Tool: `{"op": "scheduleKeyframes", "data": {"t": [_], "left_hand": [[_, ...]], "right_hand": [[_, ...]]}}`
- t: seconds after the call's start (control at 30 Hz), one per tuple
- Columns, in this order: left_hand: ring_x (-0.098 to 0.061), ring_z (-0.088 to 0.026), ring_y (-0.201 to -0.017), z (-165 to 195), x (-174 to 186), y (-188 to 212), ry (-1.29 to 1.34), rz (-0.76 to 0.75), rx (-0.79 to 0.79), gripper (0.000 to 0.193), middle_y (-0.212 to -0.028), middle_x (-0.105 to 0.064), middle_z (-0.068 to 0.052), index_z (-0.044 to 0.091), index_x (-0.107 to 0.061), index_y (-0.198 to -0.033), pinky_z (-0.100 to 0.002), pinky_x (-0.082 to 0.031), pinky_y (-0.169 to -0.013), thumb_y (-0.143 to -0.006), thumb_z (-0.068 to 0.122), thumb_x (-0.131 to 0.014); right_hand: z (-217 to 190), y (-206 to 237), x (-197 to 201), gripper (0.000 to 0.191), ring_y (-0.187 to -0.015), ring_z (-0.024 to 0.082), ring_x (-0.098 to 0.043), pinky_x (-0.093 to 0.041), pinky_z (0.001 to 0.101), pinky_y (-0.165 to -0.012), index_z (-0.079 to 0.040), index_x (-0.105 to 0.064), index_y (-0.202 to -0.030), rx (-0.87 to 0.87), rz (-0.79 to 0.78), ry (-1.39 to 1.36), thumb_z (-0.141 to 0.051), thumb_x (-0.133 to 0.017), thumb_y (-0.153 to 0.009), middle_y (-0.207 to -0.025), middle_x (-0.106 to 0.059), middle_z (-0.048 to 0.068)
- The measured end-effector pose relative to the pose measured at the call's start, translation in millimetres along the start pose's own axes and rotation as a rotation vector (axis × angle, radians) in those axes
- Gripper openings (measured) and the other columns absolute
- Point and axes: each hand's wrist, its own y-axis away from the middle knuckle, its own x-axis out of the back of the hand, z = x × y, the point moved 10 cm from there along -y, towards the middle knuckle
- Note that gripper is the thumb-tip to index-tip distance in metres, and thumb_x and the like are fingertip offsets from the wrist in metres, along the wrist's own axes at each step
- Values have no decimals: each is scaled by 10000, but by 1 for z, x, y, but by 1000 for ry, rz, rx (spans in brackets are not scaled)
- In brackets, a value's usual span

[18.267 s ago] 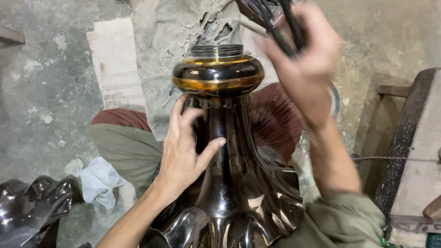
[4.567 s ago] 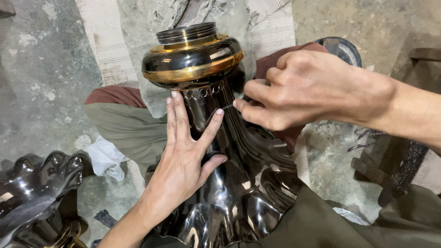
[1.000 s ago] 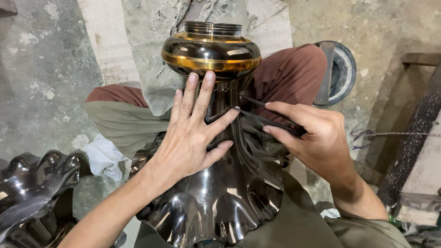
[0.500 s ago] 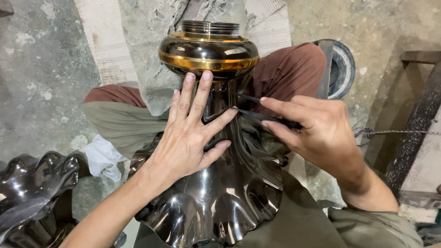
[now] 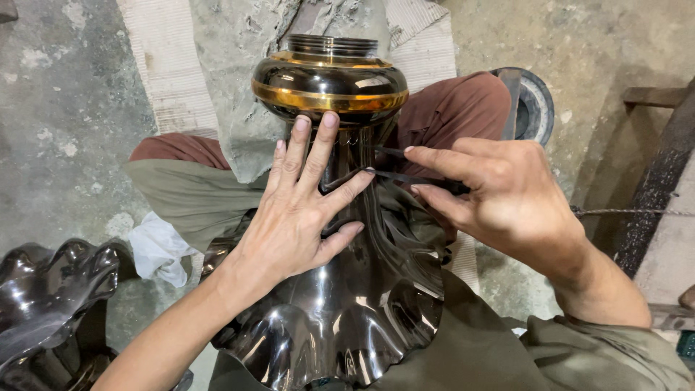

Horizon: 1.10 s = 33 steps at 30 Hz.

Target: The person uses a small metal tool to engrave decorative patterns onto a polished metal vase. They hold the vase steady with one hand while carefully carving details into its surface with the other.

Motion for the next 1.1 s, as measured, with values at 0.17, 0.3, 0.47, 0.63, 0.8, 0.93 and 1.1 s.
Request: {"op": "scheduleKeyframes", "data": {"t": [0.17,0.3,0.47,0.63,0.8,0.93,1.1], "left_hand": [[-44,-520,-1529,-2,5,3,38,19,-53,699,-1657,-48,-260,176,-654,-1386,-719,-215,-1178,-767,428,-861],[-152,-463,-1571,-11,25,8,244,99,-150,572,-1676,-150,-243,127,-717,-1222,-644,-238,-1270,-732,347,-915],[-196,-447,-1586,-24,33,17,411,96,-144,397,-1677,-212,-237,63,-732,-1019,-582,-254,-1290,-706,209,-928],[-192,-448,-1585,-24,34,18,428,108,-159,380,-1678,-204,-236,54,-713,-977,-591,-249,-1287,-703,204,-929],[-189,-448,-1585,-23,34,17,431,100,-157,387,-1678,-200,-236,53,-708,-977,-597,-250,-1282,-699,205,-931],[-188,-439,-1582,-23,34,17,417,99,-150,405,-1677,-204,-235,51,-672,-948,-596,-252,-1283,-689,216,-935],[-190,-431,-1586,-26,33,17,420,101,-135,519,-1680,-206,-230,35,-523,-937,-580,-270,-1292,-704,234,-942]], "right_hand": [[-5,-4,-4,341,-544,146,-602,-478,311,-468,-55,-756,-1172,14,-44,79,-211,-781,-870,-748,-681,50],[-34,-8,-12,322,-436,91,-491,-388,275,-354,-33,-764,-1231,311,-123,337,-121,-725,-923,-666,-595,-7],[-62,-13,-17,328,-521,110,-586,-483,271,-407,-21,-730,-1135,487,-175,424,-50,-681,-812,-726,-631,20],[-73,-24,-16,334,-539,132,-609,-506,284,-419,-33,-727,-1090,485,-227,434,-64,-696,-758,-747,-649,37],[-80,-25,-25,371,-516,99,-591,-500,252,-391,-24,-740,-1116,546,-289,533,-21,-694,-748,-738,-645,31],[-83,-27,-29,389,-511,112,-611,-523,259,-395,-6,-747,-1093,571,-307,581,-27,-693,-708,-687,-634,33],[-83,-31,-28,364,-507,133,-617,-528,280,-407,-11,-747,-1080,570,-323,562,-66,-704,-723,-673,-624,46]]}}
